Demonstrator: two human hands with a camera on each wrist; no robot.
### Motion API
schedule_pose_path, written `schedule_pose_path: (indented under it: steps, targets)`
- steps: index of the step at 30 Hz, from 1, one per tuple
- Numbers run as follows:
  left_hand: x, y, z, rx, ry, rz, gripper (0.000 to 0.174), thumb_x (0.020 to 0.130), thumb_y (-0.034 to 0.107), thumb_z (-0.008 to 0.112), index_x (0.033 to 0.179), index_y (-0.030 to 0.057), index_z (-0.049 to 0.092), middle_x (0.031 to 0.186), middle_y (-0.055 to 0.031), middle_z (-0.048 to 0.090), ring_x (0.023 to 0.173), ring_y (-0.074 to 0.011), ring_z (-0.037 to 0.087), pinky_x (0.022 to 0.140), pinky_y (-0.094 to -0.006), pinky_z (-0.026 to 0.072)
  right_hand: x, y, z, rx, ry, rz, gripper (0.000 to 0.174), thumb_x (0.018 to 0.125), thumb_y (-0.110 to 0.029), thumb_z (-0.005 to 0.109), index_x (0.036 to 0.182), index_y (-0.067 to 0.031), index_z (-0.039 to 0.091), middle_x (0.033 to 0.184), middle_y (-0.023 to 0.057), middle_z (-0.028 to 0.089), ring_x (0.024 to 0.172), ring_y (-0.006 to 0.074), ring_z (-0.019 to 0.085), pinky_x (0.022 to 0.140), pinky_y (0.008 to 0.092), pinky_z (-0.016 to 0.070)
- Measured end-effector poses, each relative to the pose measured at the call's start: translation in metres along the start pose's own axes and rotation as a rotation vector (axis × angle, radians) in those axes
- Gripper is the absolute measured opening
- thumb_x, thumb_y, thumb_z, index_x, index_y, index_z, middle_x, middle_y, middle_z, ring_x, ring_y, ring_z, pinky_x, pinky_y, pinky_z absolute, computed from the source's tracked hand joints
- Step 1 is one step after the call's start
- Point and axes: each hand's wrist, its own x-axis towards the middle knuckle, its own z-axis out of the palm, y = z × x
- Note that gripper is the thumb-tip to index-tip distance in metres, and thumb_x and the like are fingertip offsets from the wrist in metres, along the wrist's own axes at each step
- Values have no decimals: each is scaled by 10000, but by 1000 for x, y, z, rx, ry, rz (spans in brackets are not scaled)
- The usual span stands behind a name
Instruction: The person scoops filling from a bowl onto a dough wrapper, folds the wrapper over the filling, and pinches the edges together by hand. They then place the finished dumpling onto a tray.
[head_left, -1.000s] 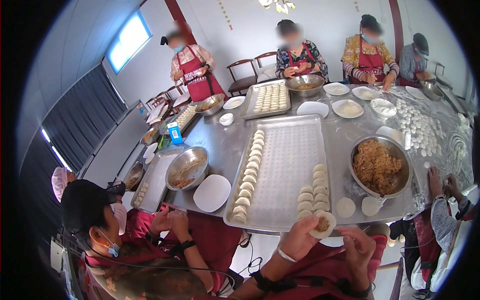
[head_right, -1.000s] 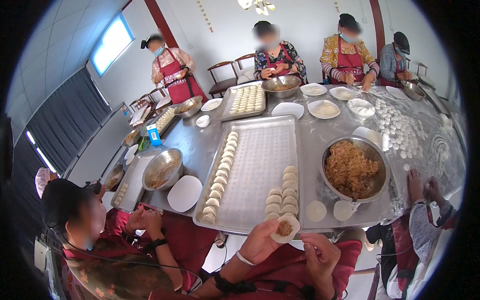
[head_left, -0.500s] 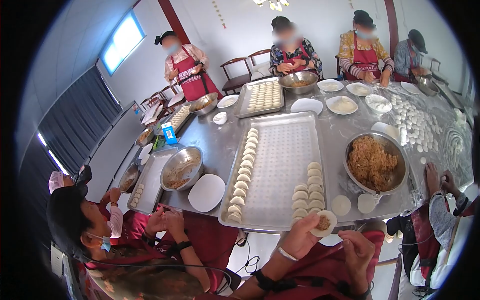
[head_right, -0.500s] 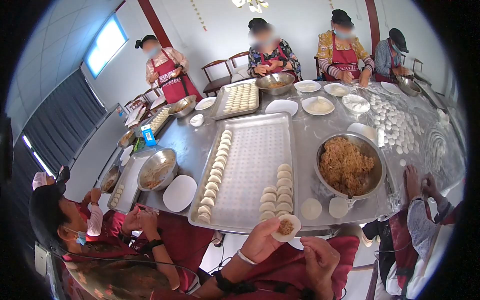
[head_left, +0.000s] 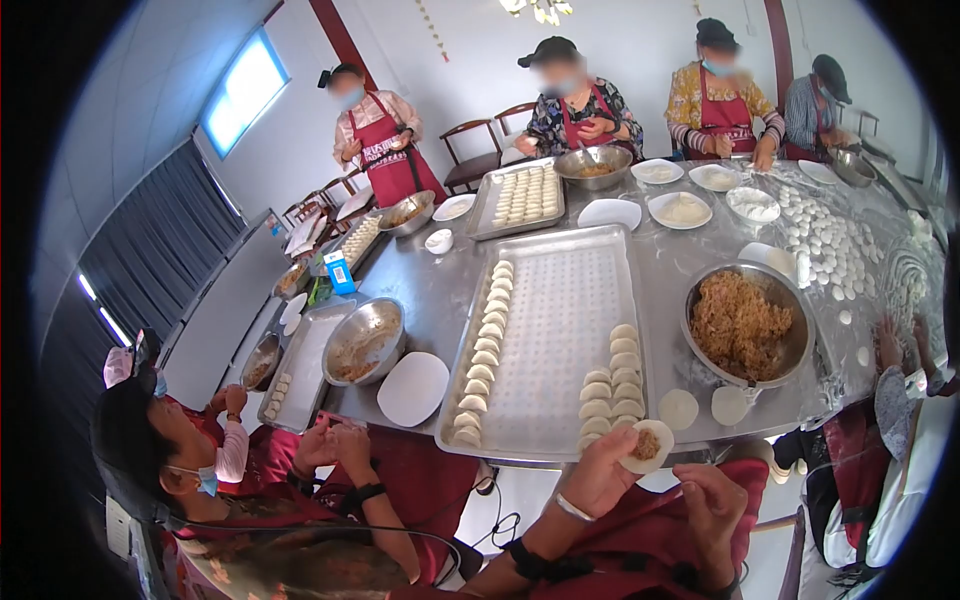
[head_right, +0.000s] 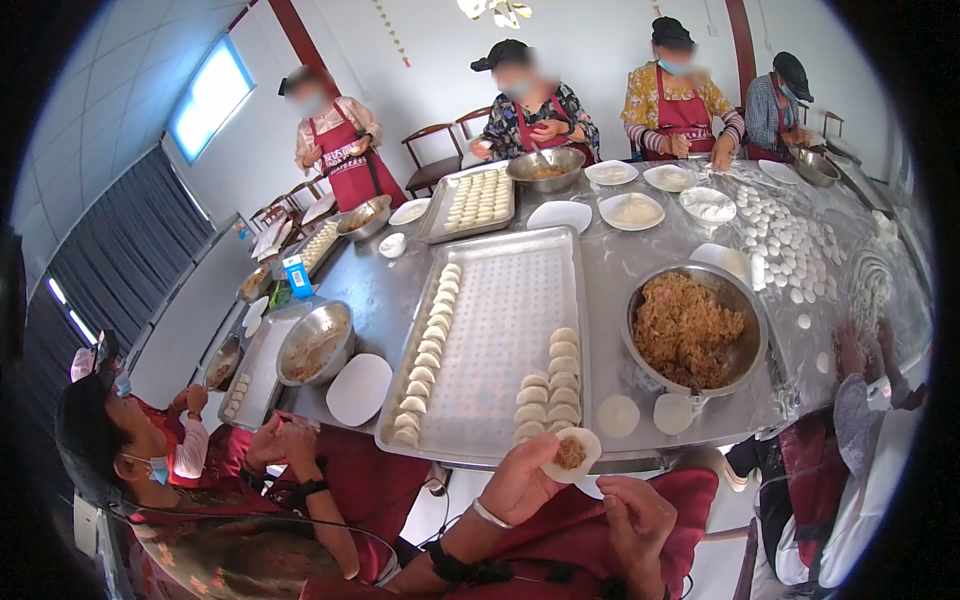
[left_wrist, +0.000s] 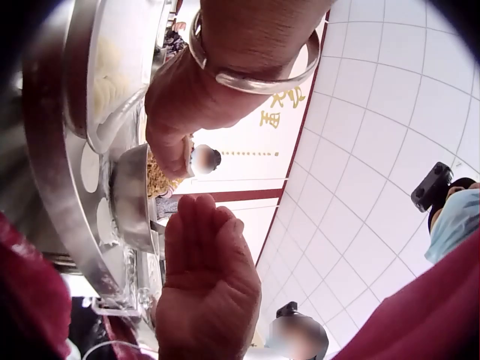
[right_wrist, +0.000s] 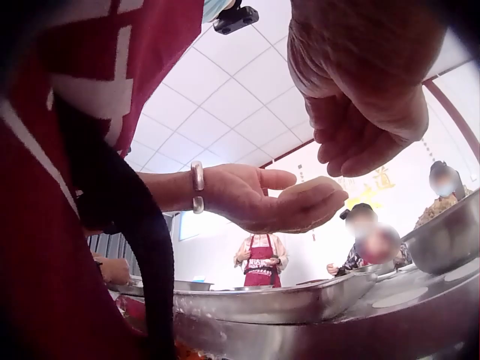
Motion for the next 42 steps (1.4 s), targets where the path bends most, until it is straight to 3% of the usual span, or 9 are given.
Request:
schedule_pose_path:
  steps: [11,14,17,24,27,28,31,32,42]
  targets:
    - [-5,7,3,-16,-8,35,418,1005,219,511,1316,-58,476,1288,-173,582,1214,-274,568,1054,-389,444,0,-2,4,22,-44,59,103,799,30,647,889,25,696,898,147,725,841,248,701,764,323,543]
    - [-7,10,5,-34,-23,52,307,1011,203,507,1238,-1,535,1199,-77,607,1111,-179,602,984,-341,480,0,5,10,5,-32,-19,105,798,25,650,893,33,694,900,150,723,833,240,698,764,325,543]
    - [-12,12,1,-44,-31,77,315,1011,208,509,1246,-1,533,1197,-74,607,1100,-170,601,968,-328,482,1,-3,15,-7,-53,48,105,802,24,647,895,38,694,903,155,722,812,226,692,746,322,547]
    - [-10,17,-18,-105,22,76,406,1002,203,509,1316,-53,477,1310,-148,564,1227,-249,550,1072,-389,420,3,7,22,10,-116,59,109,808,46,653,906,31,697,908,144,724,773,207,691,674,299,554]
    - [-7,15,-18,-76,33,98,418,999,201,501,1321,-64,470,1326,-158,555,1242,-264,541,1082,-398,410,5,15,21,-35,-87,-58,105,815,36,664,913,28,698,908,146,726,789,211,700,674,294,556]
    - [-7,17,-16,-69,29,94,446,991,206,511,1324,-86,457,1319,-184,557,1234,-286,546,1080,-405,414,6,6,20,-41,-88,16,99,817,21,677,913,22,701,911,145,729,809,226,710,705,302,560]
    - [-9,19,-13,-72,20,84,461,991,211,511,1318,-108,449,1310,-219,556,1226,-314,550,1075,-411,420,3,9,17,-48,-115,4,89,822,8,684,909,11,705,923,134,733,835,231,717,734,307,565]
    - [-9,21,-12,-111,19,63,364,993,164,499,1282,-59,492,1281,-149,578,1210,-281,561,1063,-439,426,3,9,17,-51,-118,17,84,828,-1,685,908,2,708,932,125,735,846,231,720,747,311,570]
    - [-13,19,-7,-77,28,77,302,993,140,505,1230,-46,521,1237,-137,597,1167,-258,588,1030,-419,462,-1,3,19,-75,-73,-26,129,770,47,681,890,6,702,889,129,734,813,240,718,727,322,566]
